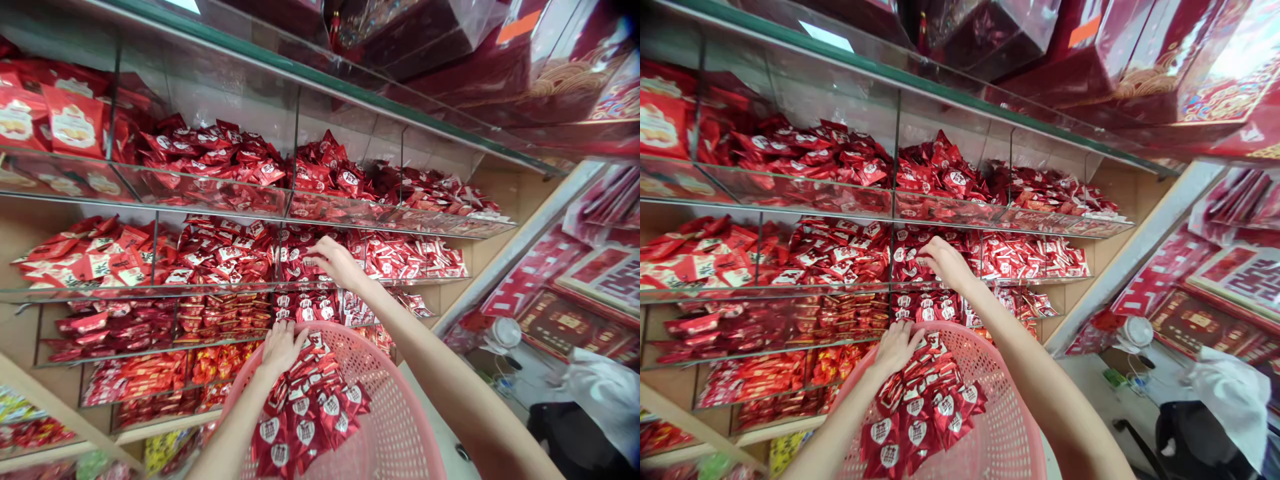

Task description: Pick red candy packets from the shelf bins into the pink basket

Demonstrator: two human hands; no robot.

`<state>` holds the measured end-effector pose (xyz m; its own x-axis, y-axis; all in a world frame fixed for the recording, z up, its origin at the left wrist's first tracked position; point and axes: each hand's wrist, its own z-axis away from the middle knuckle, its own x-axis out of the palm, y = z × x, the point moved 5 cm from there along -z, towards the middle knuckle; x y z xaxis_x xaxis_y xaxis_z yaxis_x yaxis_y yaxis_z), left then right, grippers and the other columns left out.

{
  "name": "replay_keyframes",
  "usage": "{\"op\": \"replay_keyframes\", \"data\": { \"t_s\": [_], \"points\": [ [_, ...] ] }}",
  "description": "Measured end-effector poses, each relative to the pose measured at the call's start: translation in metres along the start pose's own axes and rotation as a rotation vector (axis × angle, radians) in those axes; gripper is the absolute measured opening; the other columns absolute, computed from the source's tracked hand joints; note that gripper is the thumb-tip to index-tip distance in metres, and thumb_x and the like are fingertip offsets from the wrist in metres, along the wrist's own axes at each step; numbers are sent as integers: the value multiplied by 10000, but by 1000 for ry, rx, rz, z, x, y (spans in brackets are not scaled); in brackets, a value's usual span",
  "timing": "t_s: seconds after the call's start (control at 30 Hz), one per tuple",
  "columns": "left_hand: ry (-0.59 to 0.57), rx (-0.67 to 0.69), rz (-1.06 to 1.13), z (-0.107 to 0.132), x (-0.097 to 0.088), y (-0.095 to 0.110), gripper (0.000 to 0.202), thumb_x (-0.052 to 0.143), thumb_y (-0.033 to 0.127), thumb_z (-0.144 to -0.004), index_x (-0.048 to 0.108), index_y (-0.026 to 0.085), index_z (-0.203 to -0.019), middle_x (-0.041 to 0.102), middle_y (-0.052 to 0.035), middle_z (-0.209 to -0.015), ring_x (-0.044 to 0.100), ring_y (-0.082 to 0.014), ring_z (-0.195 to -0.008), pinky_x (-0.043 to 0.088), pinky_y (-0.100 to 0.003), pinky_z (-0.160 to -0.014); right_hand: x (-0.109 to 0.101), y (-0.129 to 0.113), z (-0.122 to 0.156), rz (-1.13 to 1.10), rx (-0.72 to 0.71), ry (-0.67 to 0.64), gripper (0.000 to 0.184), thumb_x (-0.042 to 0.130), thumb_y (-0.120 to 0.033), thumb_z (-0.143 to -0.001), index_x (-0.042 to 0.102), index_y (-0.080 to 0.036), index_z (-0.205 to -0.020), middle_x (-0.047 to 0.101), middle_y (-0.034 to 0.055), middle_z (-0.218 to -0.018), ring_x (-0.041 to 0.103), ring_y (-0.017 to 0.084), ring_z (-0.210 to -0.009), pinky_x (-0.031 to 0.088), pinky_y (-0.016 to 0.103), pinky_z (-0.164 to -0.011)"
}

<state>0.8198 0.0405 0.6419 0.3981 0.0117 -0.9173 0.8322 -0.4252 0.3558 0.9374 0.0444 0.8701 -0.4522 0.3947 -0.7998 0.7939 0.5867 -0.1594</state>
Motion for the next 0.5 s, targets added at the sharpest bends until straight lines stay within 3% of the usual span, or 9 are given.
{"op": "replay_keyframes", "data": {
  "t_s": [0.13,0.23,0.33,0.4,0.5],
  "points": [
    [-8,3,4,0,-1,2,685,115,604,-885,520,144,-1191,557,-127,-1116,465,-263,-1056,344,-387,-889,-39,-14,44,-107,61,320,141,490,-230,-881,602,-214,-965,553,44,-915,526,154,-867,432,295,-753],
    [-9,9,-8,1,-3,3,667,125,597,-889,517,147,-1187,560,-125,-1106,467,-263,-1046,347,-383,-874,-44,-22,89,-159,198,418,102,522,-246,-862,595,-210,-925,572,41,-911,531,148,-828,429,294,-724],
    [-15,18,-24,0,-3,4,654,134,592,-891,519,146,-1174,558,-123,-1113,469,-262,-1035,352,-379,-861,-10,-14,142,-314,438,280,115,520,-290,-856,582,-198,-888,602,28,-826,539,137,-727,431,290,-675],
    [-13,20,-34,0,-2,4,648,139,589,-892,519,143,-1169,559,-122,-1113,466,-263,-1038,349,-380,-866,31,-4,182,-497,623,86,155,515,-328,-845,574,-185,-845,609,21,-750,546,137,-676,435,277,-624],
    [-7,21,-40,0,-2,4,639,146,584,-894,517,139,-1164,560,-122,-1109,463,-263,-1043,346,-382,-873,85,10,242,-635,928,-74,228,602,-356,-749,515,-179,-636,542,-15,-573,503,118,-530,395,248,-499]
  ]
}}
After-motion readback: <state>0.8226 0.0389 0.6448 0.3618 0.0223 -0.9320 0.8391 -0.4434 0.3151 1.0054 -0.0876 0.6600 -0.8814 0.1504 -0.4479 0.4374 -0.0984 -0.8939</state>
